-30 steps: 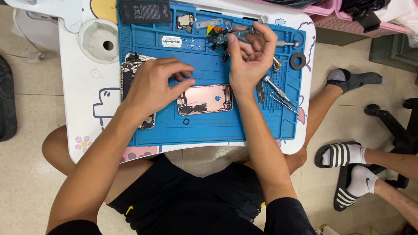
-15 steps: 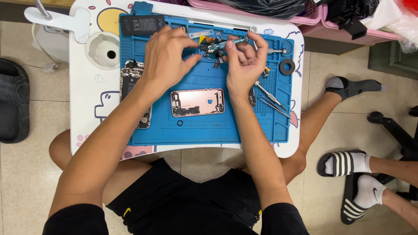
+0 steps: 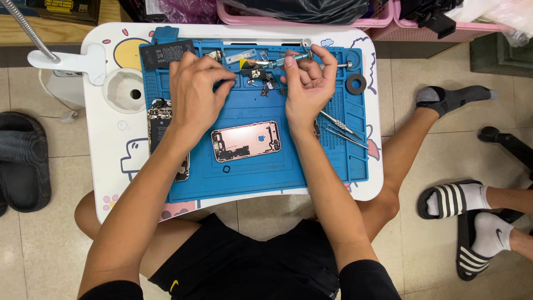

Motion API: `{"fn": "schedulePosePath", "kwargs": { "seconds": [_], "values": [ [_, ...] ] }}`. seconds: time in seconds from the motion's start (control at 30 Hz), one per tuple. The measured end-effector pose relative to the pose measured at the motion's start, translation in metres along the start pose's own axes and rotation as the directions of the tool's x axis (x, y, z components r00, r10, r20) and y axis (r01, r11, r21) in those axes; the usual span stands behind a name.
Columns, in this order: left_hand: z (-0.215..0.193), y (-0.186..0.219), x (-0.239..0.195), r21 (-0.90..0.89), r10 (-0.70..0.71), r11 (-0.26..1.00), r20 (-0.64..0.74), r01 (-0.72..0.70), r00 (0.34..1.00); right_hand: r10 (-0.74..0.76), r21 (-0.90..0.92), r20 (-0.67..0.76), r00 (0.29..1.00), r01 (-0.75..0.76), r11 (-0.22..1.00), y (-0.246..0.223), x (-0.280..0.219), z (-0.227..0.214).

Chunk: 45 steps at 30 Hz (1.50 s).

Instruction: The person disassembles a smartphone by removing screws and internal components using a screwdriver and tweezers. They place removed parts on a blue mat and continue to work on the phone's internal structure.

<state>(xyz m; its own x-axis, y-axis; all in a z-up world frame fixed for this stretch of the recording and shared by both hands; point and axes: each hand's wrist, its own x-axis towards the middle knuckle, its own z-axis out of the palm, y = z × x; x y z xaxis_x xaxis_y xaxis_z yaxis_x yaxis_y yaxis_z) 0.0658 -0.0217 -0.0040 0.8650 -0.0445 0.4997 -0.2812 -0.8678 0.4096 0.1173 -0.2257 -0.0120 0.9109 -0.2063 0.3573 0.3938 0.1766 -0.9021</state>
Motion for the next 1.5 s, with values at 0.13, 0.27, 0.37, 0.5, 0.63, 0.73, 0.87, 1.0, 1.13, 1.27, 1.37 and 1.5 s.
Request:
{"fn": "schedulePosePath", "kwargs": {
  "seconds": [0.13, 0.27, 0.37, 0.5, 0.63, 0.73, 0.87, 1.0, 1.13, 1.27, 1.37, 1.5],
  "values": [
    [0.001, -0.004, -0.002, -0.010, -0.020, 1.000, 0.002, 0.020, 1.000, -0.001, -0.005, 0.011, 1.000, 0.001, 1.000, 0.000, -0.001, -0.002],
    [0.000, -0.004, 0.001, 0.008, -0.008, 1.000, -0.013, 0.009, 1.000, -0.009, -0.007, 0.034, 0.999, 0.009, 1.000, -0.002, -0.001, 0.001],
    [-0.004, -0.001, 0.000, 0.012, -0.003, 1.000, 0.008, 0.003, 1.000, -0.009, -0.011, 0.041, 0.999, 0.010, 1.000, -0.002, -0.003, -0.001],
    [-0.019, -0.001, -0.001, -0.054, -0.015, 0.998, 0.051, 0.017, 0.999, -0.013, -0.013, 0.038, 0.999, 0.014, 1.000, -0.005, -0.002, -0.001],
    [-0.054, 0.015, -0.020, -0.161, -0.011, 0.986, 0.200, 0.044, 0.980, -0.008, -0.015, 0.043, 0.999, 0.009, 1.000, -0.005, -0.002, -0.002],
    [-0.068, 0.027, -0.042, -0.065, -0.095, 0.988, 0.461, 0.140, 0.882, -0.023, -0.016, 0.055, 0.998, 0.024, 1.000, -0.003, -0.002, -0.003],
    [-0.069, 0.031, -0.067, 0.077, -0.050, 0.997, 0.473, 0.015, 0.880, -0.023, -0.020, 0.057, 0.998, 0.025, 0.999, -0.002, -0.004, 0.000],
    [-0.061, 0.031, -0.070, 0.101, -0.050, 0.995, 0.476, 0.002, 0.878, -0.033, -0.027, 0.051, 0.998, 0.034, 0.999, 0.001, -0.003, -0.004],
    [-0.058, 0.024, -0.066, 0.062, -0.034, 0.998, 0.448, 0.007, 0.894, -0.039, -0.045, 0.065, 0.997, 0.042, 0.998, 0.001, -0.003, -0.007],
    [-0.056, 0.016, -0.061, -0.008, -0.014, 1.000, 0.446, 0.020, 0.895, -0.029, -0.045, 0.055, 0.998, 0.032, 0.998, -0.003, -0.004, -0.007],
    [-0.053, 0.010, -0.055, -0.080, 0.015, 0.997, 0.433, 0.022, 0.901, -0.027, -0.035, 0.047, 0.999, 0.028, 0.999, -0.001, 0.000, -0.012],
    [-0.053, 0.007, -0.047, -0.152, 0.001, 0.986, 0.407, 0.067, 0.913, -0.041, -0.084, 0.042, 0.998, 0.045, 0.995, -0.002, 0.004, -0.027]
  ]
}}
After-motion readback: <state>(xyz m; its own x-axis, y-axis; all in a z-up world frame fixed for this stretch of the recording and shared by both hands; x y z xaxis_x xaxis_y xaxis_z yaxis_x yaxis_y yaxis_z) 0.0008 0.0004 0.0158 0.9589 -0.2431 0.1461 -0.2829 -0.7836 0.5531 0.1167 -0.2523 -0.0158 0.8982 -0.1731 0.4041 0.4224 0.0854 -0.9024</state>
